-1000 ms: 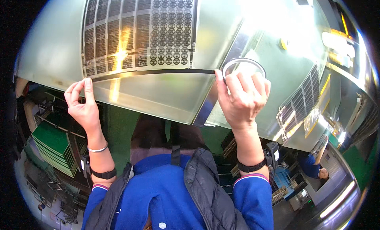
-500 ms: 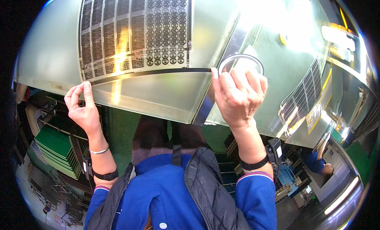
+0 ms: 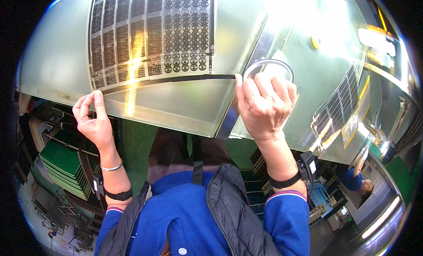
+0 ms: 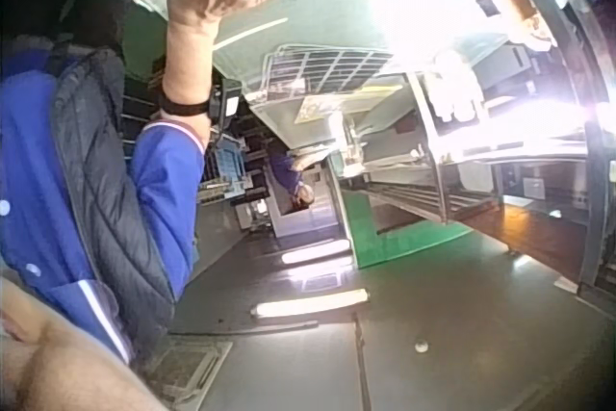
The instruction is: Inspecting solar cell grids on a light table, applying tape, and using a magnifying glass to check details.
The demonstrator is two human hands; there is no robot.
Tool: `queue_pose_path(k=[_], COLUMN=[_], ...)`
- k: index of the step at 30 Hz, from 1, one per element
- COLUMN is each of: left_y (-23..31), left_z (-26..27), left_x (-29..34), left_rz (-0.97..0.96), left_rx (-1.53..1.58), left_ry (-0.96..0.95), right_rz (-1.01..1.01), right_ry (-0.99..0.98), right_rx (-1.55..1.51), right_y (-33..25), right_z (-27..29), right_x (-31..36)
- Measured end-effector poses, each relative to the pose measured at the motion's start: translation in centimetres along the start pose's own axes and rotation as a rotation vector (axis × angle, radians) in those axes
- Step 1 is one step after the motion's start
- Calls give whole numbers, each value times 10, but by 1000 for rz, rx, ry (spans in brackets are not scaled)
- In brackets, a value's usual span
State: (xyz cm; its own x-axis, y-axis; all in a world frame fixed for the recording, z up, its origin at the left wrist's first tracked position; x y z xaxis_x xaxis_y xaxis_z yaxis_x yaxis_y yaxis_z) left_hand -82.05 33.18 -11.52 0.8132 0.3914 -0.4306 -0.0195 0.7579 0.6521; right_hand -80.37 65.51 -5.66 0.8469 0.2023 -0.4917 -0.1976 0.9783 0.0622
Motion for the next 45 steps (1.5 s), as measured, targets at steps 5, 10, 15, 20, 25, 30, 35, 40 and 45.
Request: queue_pose_path(k=[5,10,15,20,25,30,35,40,45], left_y=[1,0,1,4,25,51,113,143,157], left_z=[-3,1,-2,9,6,-6,-48,-66,-64], left_x=[-2,0,-4,7,25,37,74,85,69], left_rz=[-22,-103,5,-260,-388,-336,-509,-497,-515], left_rx=[-2,-74,-77,-108,-298,-368,-63,-38,28], left_ry=[7,15,30,-24,-479,-586,-719,-682,-668], right_rz=[8,16,79,82,63,61,2,-152,-249], right_ry=[6,-65,-23,-50,-71,-16,16,-12,61], right_rx=[21,12,113,107,130,51,-42,-228,-567], right_y=[-3,-11,-12,-12,-9,-9,-7,14,13], right_z=[-3,-1,0,-2,1,-1,-2,8,29], right_x=[-2,-3,-6,-4,-2,0,1,-4,-24])
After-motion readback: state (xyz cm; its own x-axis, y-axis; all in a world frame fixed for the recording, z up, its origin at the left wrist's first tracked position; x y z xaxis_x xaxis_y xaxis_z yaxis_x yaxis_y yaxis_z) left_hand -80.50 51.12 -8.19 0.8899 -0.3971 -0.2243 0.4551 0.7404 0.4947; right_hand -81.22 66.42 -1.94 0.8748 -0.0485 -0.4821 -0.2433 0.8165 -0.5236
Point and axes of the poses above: each hand's wrist, its own x-axis away from the middle knuckle, its own z-axis out of the back of the hand, y = z × x, the point moved 2 cm from there along -x, towards the middle knuckle, and after that the axes turned 10 degrees about y, right-handed, at the moved point
